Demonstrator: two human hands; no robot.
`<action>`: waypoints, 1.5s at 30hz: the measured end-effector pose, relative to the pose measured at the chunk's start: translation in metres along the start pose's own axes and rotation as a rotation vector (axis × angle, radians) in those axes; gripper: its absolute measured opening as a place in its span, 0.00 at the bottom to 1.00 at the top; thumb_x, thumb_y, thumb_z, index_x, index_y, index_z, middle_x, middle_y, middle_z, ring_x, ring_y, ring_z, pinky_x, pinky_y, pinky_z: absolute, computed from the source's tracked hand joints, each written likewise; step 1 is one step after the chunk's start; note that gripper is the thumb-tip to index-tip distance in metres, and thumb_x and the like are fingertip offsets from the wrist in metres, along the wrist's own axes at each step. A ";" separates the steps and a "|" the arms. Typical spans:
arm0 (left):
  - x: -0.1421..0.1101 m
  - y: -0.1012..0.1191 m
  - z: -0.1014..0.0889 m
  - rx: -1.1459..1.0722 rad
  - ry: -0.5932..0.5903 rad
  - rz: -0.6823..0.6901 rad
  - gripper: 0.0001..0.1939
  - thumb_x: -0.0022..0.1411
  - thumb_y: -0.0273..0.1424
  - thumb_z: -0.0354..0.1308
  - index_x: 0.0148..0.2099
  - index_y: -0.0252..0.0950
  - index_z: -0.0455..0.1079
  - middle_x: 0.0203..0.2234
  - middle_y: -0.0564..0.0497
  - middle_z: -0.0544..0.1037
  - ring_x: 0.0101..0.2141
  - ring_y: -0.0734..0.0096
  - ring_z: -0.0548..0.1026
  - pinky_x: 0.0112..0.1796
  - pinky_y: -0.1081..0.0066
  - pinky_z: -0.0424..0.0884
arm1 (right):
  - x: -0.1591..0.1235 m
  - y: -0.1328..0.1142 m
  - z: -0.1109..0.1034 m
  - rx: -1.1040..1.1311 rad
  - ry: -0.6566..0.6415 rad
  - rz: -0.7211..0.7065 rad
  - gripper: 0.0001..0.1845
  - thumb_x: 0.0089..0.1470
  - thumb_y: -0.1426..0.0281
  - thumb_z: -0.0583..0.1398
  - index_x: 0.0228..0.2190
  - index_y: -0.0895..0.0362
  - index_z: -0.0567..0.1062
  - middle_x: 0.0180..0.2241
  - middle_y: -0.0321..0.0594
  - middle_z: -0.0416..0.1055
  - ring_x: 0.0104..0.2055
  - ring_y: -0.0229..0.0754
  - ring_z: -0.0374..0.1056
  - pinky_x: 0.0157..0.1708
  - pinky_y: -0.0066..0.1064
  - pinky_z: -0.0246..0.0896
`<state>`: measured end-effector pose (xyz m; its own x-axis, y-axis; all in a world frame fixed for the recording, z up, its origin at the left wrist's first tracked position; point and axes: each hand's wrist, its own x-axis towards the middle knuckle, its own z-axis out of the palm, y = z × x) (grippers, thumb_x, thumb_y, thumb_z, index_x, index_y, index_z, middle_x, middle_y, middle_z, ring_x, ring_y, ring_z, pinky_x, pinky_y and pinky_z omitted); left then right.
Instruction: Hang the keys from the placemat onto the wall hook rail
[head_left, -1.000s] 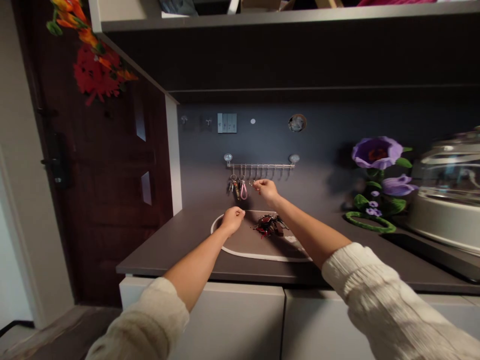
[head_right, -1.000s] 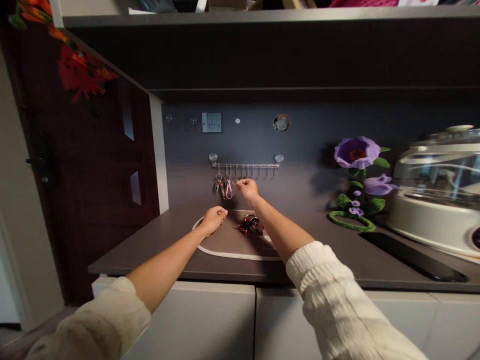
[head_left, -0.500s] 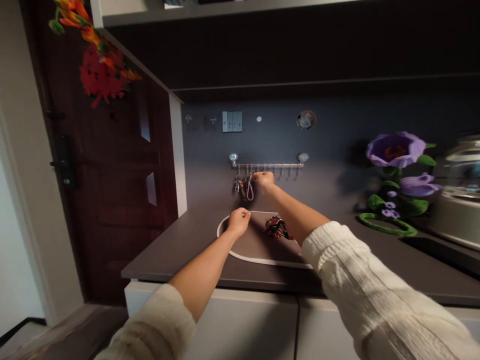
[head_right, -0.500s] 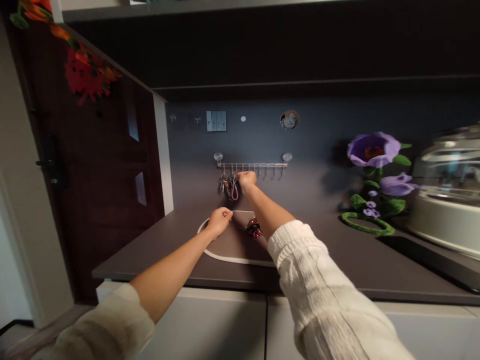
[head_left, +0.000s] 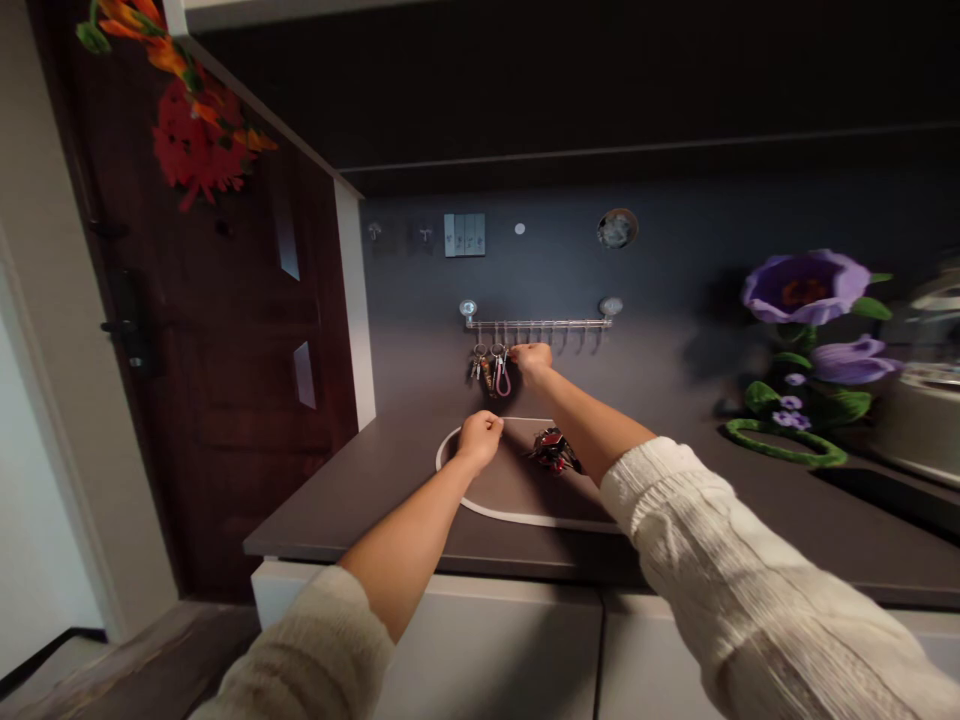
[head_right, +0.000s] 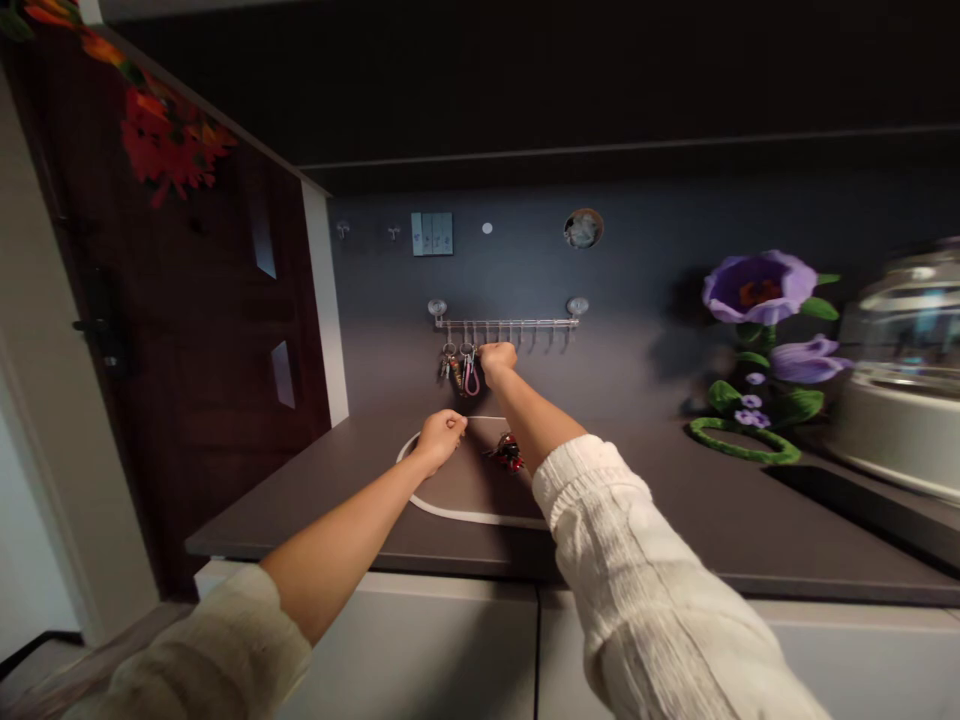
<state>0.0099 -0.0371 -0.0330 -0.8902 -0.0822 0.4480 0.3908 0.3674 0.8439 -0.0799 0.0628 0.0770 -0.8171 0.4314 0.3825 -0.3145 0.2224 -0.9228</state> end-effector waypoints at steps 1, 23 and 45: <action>0.000 0.000 0.000 0.001 -0.001 -0.002 0.08 0.54 0.29 0.50 0.25 0.34 0.65 0.18 0.54 0.69 0.20 0.79 0.65 0.26 0.76 0.59 | 0.001 0.002 -0.001 -0.010 -0.002 -0.007 0.04 0.36 0.75 0.59 0.20 0.62 0.74 0.21 0.43 0.71 0.24 0.37 0.65 0.24 0.25 0.59; -0.010 0.038 -0.004 -0.261 0.025 -0.150 0.01 0.50 0.24 0.55 0.27 0.32 0.65 0.17 0.56 0.68 0.18 0.83 0.63 0.24 0.78 0.62 | -0.050 0.011 -0.077 0.121 -0.356 -0.072 0.08 0.44 0.68 0.57 0.24 0.61 0.71 0.25 0.41 0.73 0.22 0.30 0.60 0.25 0.24 0.56; -0.024 0.023 0.002 0.181 -0.379 0.187 0.09 0.48 0.32 0.57 0.29 0.31 0.73 0.24 0.50 0.74 0.25 0.75 0.67 0.31 0.73 0.61 | -0.088 0.059 -0.128 -0.581 -0.519 -0.449 0.10 0.48 0.78 0.55 0.32 0.59 0.74 0.32 0.43 0.74 0.34 0.39 0.67 0.37 0.28 0.57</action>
<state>0.0394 -0.0246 -0.0247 -0.8442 0.3333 0.4199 0.5359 0.5022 0.6787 0.0356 0.1495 -0.0054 -0.8361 -0.2206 0.5023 -0.4777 0.7430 -0.4688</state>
